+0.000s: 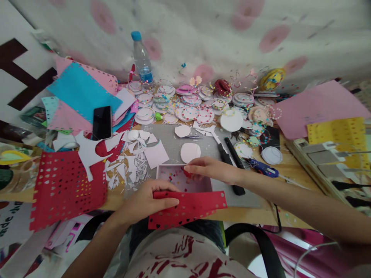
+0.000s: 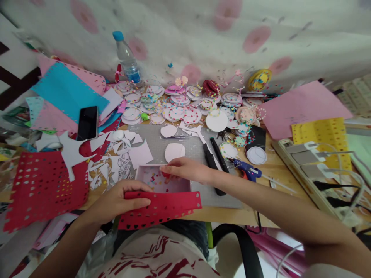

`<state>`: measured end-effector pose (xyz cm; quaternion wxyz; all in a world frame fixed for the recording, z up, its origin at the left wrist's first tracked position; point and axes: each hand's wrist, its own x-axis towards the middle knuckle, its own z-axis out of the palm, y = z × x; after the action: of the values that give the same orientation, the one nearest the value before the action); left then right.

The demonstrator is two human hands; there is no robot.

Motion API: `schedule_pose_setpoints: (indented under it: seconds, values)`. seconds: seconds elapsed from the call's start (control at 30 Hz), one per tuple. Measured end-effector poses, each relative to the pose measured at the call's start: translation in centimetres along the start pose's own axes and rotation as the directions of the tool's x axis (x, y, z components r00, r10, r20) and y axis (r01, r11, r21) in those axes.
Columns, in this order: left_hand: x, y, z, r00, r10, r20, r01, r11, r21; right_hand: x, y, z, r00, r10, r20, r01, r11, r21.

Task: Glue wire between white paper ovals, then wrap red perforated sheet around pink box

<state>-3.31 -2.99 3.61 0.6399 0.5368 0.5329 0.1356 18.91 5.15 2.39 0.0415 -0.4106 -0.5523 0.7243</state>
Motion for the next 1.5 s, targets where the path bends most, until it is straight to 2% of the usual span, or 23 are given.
schedule_pose_setpoints:
  seconds: [0.17,0.2,0.27,0.33,0.4,0.57,0.7,0.73,0.8,0.9,0.93,0.97,1.0,1.07,1.1,1.13,1.2,1.27,1.37,1.5]
  values:
    - [0.3,0.2,1.6,0.996,0.088,0.005,-0.087,0.996,-0.032,0.1,0.0,-0.1,0.999,-0.022,0.034,0.021,0.998,0.053]
    - [0.4,0.4,2.1,0.993,0.115,0.032,-0.114,0.993,-0.040,0.1,0.0,-0.1,0.999,-0.020,0.033,0.019,0.999,0.038]
    - [0.5,0.7,3.0,0.973,0.163,0.164,-0.151,0.985,-0.082,0.1,0.0,0.0,1.000,-0.024,0.018,0.024,1.000,-0.011]
    - [0.4,0.9,3.7,0.927,0.211,0.310,-0.174,0.974,-0.142,0.1,0.1,0.0,0.999,-0.045,0.013,0.045,0.998,-0.038]
    - [0.2,1.0,4.0,0.896,0.246,0.370,-0.192,0.965,-0.177,0.2,0.3,-0.1,0.997,-0.071,0.013,0.072,0.997,-0.017]
    - [0.1,0.8,4.5,0.916,0.271,0.296,-0.230,0.959,-0.166,0.5,0.4,-0.6,0.995,-0.099,-0.015,0.100,0.993,0.059]
    - [0.9,0.7,6.0,0.927,0.293,0.234,-0.304,0.952,0.012,0.3,0.4,-0.6,0.998,-0.070,-0.003,0.070,0.994,0.083]
    - [1.2,0.7,6.5,0.915,0.317,0.248,-0.343,0.937,0.066,0.3,0.4,-0.5,0.997,-0.072,0.001,0.072,0.994,0.085]
    - [1.6,0.7,7.3,0.866,0.377,0.328,-0.435,0.892,0.125,0.3,0.6,-0.5,0.996,-0.085,0.002,0.085,0.991,0.102]
    - [1.6,0.8,7.4,0.776,0.433,0.458,-0.520,0.851,0.076,0.3,0.7,-0.6,0.995,-0.102,-0.002,0.102,0.986,0.132]
    - [1.5,0.9,7.1,0.771,0.430,0.471,-0.514,0.856,0.060,0.1,0.6,-0.8,0.993,-0.118,-0.003,0.117,0.984,0.135]
    - [1.3,1.0,6.6,0.788,0.412,0.457,-0.487,0.871,0.055,-0.2,0.4,-1.0,0.990,-0.143,-0.001,0.141,0.980,0.137]
    - [1.1,1.0,5.9,0.827,0.382,0.414,-0.442,0.895,0.058,-0.6,0.2,-1.3,0.984,-0.177,0.012,0.174,0.975,0.138]
    - [0.8,1.0,4.2,0.924,0.294,0.244,-0.322,0.943,0.081,-1.8,-0.5,-1.9,0.968,-0.235,0.093,0.222,0.966,0.133]
    - [0.7,1.0,3.3,0.958,0.249,0.138,-0.264,0.960,0.097,-2.5,-0.8,-2.2,0.957,-0.245,0.158,0.228,0.966,0.120]
    - [0.7,0.9,2.5,0.976,0.214,0.038,-0.217,0.969,0.120,-3.1,-1.2,-2.5,0.943,-0.233,0.238,0.217,0.972,0.092]
    - [0.8,0.6,1.2,0.977,0.187,-0.100,-0.167,0.969,0.185,-4.3,-1.6,-2.9,0.917,-0.180,0.356,0.198,0.980,-0.015]
    - [1.1,0.5,0.5,0.970,0.193,-0.150,-0.155,0.960,0.235,-5.0,-1.6,-3.2,0.910,-0.124,0.395,0.208,0.962,-0.178]
    - [1.6,0.3,0.5,0.965,0.204,-0.164,-0.160,0.956,0.245,-5.3,-0.9,-3.5,0.920,-0.077,0.384,0.223,0.909,-0.352]
    - [1.9,0.3,0.9,0.965,0.224,-0.139,-0.183,0.949,0.258,-5.7,0.3,-4.2,0.936,-0.046,0.348,0.175,0.921,-0.349]
